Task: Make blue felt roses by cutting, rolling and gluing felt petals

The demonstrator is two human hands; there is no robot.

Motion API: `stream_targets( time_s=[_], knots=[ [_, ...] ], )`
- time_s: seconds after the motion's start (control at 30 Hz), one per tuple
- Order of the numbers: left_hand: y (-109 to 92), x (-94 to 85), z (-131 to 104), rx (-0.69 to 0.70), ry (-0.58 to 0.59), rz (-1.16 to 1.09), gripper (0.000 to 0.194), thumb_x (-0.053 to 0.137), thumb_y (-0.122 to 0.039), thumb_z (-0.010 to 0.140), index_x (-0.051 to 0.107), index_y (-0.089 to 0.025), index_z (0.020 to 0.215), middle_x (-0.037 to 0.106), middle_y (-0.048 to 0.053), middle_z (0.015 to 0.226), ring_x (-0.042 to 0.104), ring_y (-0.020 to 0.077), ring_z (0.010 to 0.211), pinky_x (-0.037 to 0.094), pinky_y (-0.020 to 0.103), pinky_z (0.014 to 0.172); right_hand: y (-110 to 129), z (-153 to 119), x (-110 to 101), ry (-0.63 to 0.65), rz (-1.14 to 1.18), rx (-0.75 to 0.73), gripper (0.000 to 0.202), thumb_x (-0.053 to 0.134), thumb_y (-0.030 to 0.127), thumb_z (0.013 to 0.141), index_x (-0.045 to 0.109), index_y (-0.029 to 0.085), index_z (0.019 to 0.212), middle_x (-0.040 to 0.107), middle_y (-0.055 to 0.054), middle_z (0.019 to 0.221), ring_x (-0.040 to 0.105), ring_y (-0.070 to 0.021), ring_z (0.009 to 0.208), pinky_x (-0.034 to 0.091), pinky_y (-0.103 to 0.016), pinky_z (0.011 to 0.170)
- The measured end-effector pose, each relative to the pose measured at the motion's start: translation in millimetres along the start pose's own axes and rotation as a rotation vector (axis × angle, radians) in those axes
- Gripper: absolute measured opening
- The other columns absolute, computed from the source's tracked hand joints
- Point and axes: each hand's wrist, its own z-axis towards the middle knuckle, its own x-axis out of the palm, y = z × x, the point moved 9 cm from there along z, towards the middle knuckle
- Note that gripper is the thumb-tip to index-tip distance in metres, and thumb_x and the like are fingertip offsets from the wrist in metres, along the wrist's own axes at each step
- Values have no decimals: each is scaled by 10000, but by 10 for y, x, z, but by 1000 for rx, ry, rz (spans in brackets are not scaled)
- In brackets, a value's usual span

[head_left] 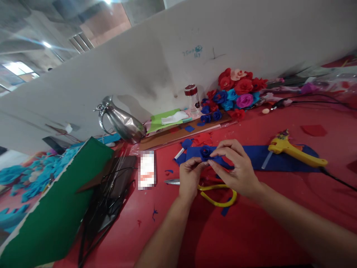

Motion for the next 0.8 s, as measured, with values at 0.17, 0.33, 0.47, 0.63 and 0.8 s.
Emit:
stream_targets(
  time_s=[0.17, 0.33, 0.47, 0.63, 0.8],
  knots=[
    [-91, -38, -5, 137, -14, 185, 141, 767, -299, 651, 713, -171, 627, 674, 11, 694, 576, 150, 715, 470, 267, 737, 31, -13, 7, -1, -55, -46, 129, 596, 148, 831, 669, 223, 908, 544, -60, 941, 573, -202, 869, 486, -369, 765],
    [-225, -34, -43, 250, -36, 265, 46, 721, -212, 674, 721, -187, 636, 687, 20, 705, 590, 158, 704, 479, 271, 722, 63, -34, -10, -36, -127, -69, 67, 630, 182, 827, 682, 223, 840, 573, -56, 910, 580, -208, 848, 487, -387, 755],
    [-269, -46, -65, 299, -66, 276, 47, 710, -173, 662, 704, -189, 619, 673, 17, 678, 580, 151, 677, 472, 263, 688, 74, -18, -73, -82, -110, -37, 64, 607, 180, 852, 648, 226, 834, 564, -44, 877, 574, -192, 814, 486, -365, 730],
    [-275, -72, -89, 298, -83, 234, 49, 684, -181, 686, 694, -178, 638, 653, 15, 678, 575, 145, 684, 463, 257, 690, 194, -60, -94, -106, -182, -119, 148, 675, 222, 810, 563, 240, 906, 559, -50, 940, 569, -215, 875, 479, -382, 777],
    [-298, -55, -122, 330, -62, 176, 51, 681, -196, 687, 698, -173, 644, 656, 23, 678, 581, 152, 696, 472, 266, 711, 263, -175, -43, -146, -386, -208, 203, 748, 208, 750, 601, 262, 879, 583, -42, 979, 564, -229, 905, 454, -404, 811]
  ],
)
